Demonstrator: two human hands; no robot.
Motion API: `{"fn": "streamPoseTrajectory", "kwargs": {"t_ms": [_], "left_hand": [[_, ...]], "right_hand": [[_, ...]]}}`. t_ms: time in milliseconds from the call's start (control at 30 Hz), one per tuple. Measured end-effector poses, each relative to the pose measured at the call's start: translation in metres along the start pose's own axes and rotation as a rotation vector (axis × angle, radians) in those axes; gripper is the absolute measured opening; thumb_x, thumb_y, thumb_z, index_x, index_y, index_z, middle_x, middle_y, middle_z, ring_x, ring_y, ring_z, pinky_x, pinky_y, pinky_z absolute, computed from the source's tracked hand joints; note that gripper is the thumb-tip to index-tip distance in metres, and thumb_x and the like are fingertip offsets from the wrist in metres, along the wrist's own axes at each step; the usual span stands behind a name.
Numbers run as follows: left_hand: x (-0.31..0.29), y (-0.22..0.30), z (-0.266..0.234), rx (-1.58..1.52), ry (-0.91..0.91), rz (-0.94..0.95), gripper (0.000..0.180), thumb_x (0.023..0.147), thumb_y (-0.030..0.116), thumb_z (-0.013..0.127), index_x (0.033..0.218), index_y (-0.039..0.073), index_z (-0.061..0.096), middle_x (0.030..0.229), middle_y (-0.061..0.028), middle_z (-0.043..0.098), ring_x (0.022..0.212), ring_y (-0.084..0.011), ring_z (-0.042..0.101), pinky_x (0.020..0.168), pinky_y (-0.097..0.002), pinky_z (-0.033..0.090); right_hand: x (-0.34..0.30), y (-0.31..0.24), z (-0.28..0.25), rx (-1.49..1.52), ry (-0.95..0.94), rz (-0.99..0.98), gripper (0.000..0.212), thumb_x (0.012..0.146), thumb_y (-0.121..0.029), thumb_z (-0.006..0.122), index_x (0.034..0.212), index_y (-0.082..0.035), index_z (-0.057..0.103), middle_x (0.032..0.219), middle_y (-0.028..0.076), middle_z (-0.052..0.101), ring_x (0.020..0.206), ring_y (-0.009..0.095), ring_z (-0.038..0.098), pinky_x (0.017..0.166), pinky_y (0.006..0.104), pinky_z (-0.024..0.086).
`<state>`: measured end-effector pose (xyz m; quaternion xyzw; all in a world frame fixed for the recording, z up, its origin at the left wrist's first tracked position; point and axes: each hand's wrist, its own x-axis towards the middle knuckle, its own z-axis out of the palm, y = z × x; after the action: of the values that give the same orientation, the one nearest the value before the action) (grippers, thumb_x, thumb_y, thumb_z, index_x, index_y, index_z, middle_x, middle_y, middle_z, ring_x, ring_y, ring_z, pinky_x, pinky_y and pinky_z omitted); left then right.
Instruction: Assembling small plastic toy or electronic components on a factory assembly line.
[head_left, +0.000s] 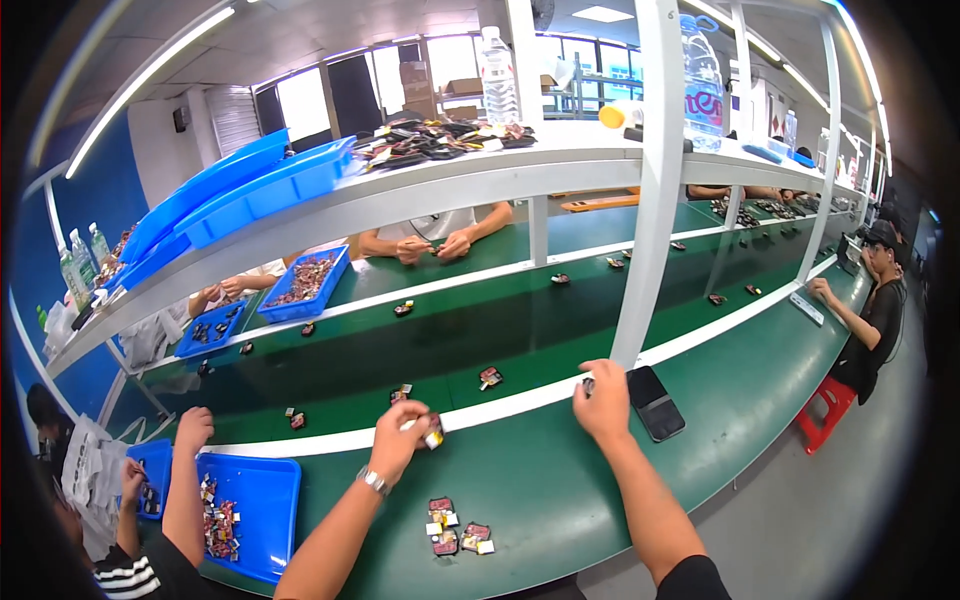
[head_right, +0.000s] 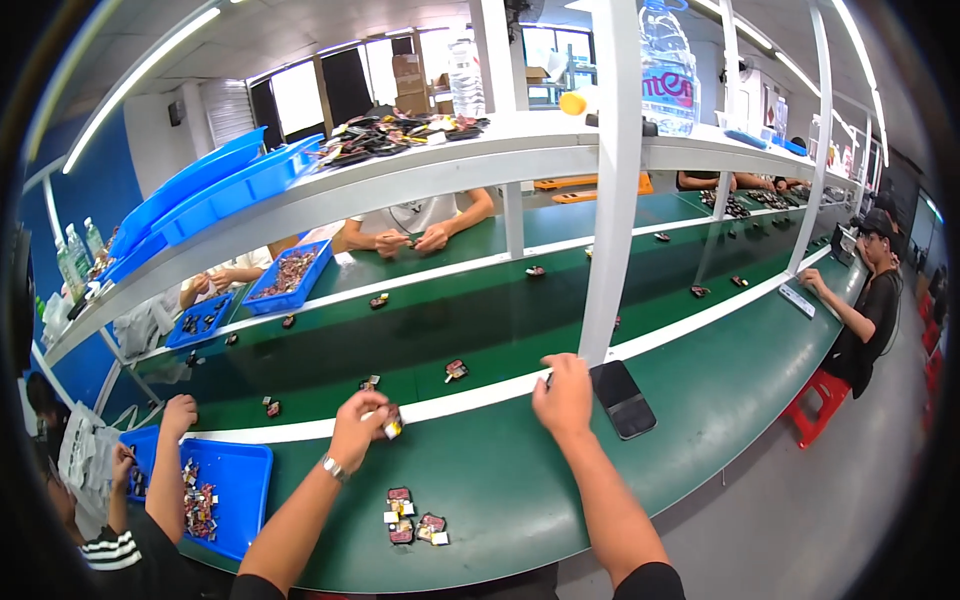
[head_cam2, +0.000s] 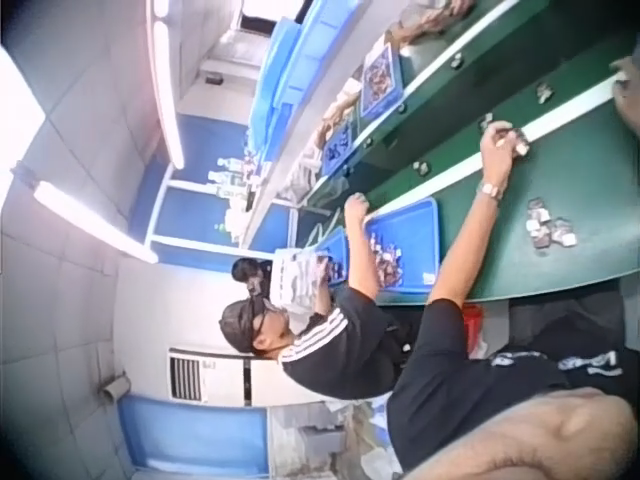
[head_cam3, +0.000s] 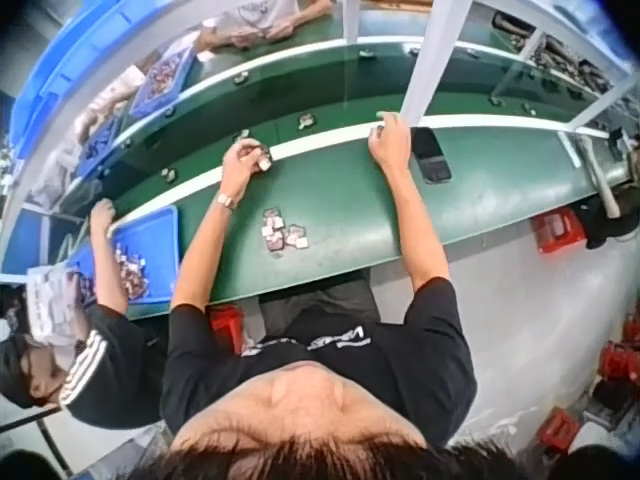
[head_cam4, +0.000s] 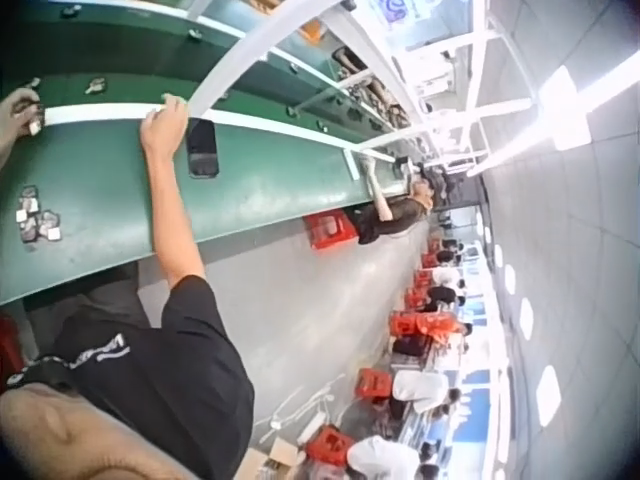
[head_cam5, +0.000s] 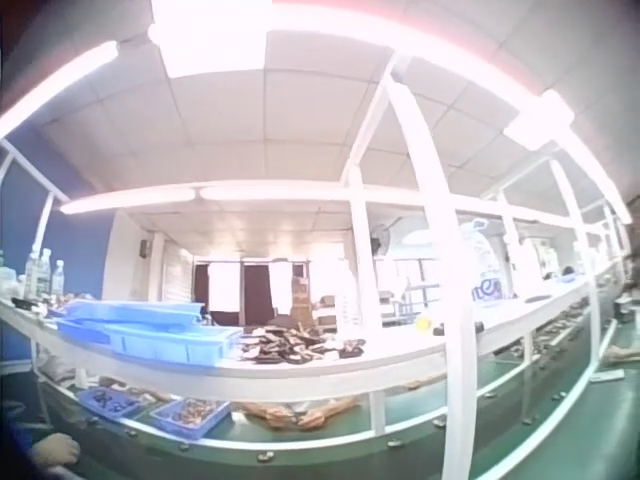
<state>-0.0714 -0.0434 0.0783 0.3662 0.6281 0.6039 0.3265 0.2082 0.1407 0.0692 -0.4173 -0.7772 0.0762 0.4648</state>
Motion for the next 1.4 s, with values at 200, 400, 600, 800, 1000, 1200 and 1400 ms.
{"fn": "streamPoseTrajectory", "kwargs": {"t_ms": [200,400,600,800,1000,1200,1400], "left_hand": [[0.115,0.004,0.138,0.181,-0.133,0.149,0.014,0.08,0.006,0.068,0.093,0.004,0.066,0.082,-0.0058,0.068,0.075,-0.0132,0.065,0.068,-0.0282,0.053],[0.165,-0.022,0.231,0.446,-0.079,0.135,0.015,0.075,0.014,0.074,0.088,0.006,0.07,0.084,-0.0088,0.072,0.08,-0.019,0.07,0.076,-0.0311,0.054],[0.143,-0.023,0.236,0.592,-0.146,0.357,0.028,0.082,0.016,0.07,0.107,0.005,0.068,0.103,-0.0118,0.071,0.09,-0.0213,0.069,0.083,-0.0322,0.053],[0.043,-0.001,0.117,0.402,-0.158,0.249,0.028,0.09,0.012,0.061,0.116,0.002,0.062,0.111,-0.0109,0.068,0.095,-0.02,0.067,0.085,-0.0341,0.054],[-0.028,0.001,0.018,-0.415,-0.292,-0.193,0.046,0.098,0.01,0.053,0.14,0.0,0.038,0.127,-0.016,0.056,0.112,-0.0222,0.06,0.096,-0.0377,0.052],[-0.037,-0.01,-0.054,-0.447,-0.091,-0.13,0.037,0.101,0.009,0.047,0.137,0.0,0.045,0.122,-0.0135,0.06,0.109,-0.0205,0.062,0.096,-0.037,0.054],[-0.04,-0.028,-0.071,-0.47,-0.133,-0.1,0.033,0.1,0.01,0.05,0.13,-0.002,0.051,0.124,-0.0142,0.059,0.111,-0.0231,0.061,0.097,-0.0396,0.053]], "right_hand": [[-0.003,0.028,0.012,-0.11,-0.142,0.167,0.051,0.074,-0.012,0.062,0.122,0.001,0.054,0.119,0.02,0.055,0.113,0.039,0.049,0.096,0.0455,0.044],[-0.005,0.031,0.01,-0.233,-0.327,0.259,0.053,0.075,-0.014,0.065,0.127,-0.004,0.056,0.123,0.014,0.056,0.117,0.034,0.048,0.097,0.0452,0.043],[-0.011,0.053,0.025,-0.14,-0.271,0.143,0.043,0.073,-0.016,0.074,0.113,-0.004,0.064,0.111,0.015,0.061,0.105,0.033,0.057,0.092,0.0427,0.047],[-0.016,-0.024,0.033,0.465,-0.255,0.085,0.039,0.073,-0.016,0.074,0.106,-0.001,0.062,0.104,0.017,0.061,0.102,0.035,0.058,0.09,0.0408,0.048],[-0.05,-0.117,0.059,0.518,-0.278,-0.162,0.041,0.073,-0.015,0.077,0.108,-0.002,0.061,0.104,0.014,0.062,0.097,0.028,0.061,0.078,0.0357,0.053],[-0.057,-0.185,0.095,0.585,-0.331,-0.294,0.041,0.073,-0.013,0.076,0.108,0.0,0.059,0.104,0.016,0.061,0.098,0.033,0.06,0.085,0.0393,0.049],[-0.071,-0.188,0.109,0.492,-0.358,-0.38,0.041,0.075,-0.013,0.075,0.111,-0.002,0.059,0.102,0.014,0.063,0.096,0.031,0.062,0.08,0.0383,0.053]]}}
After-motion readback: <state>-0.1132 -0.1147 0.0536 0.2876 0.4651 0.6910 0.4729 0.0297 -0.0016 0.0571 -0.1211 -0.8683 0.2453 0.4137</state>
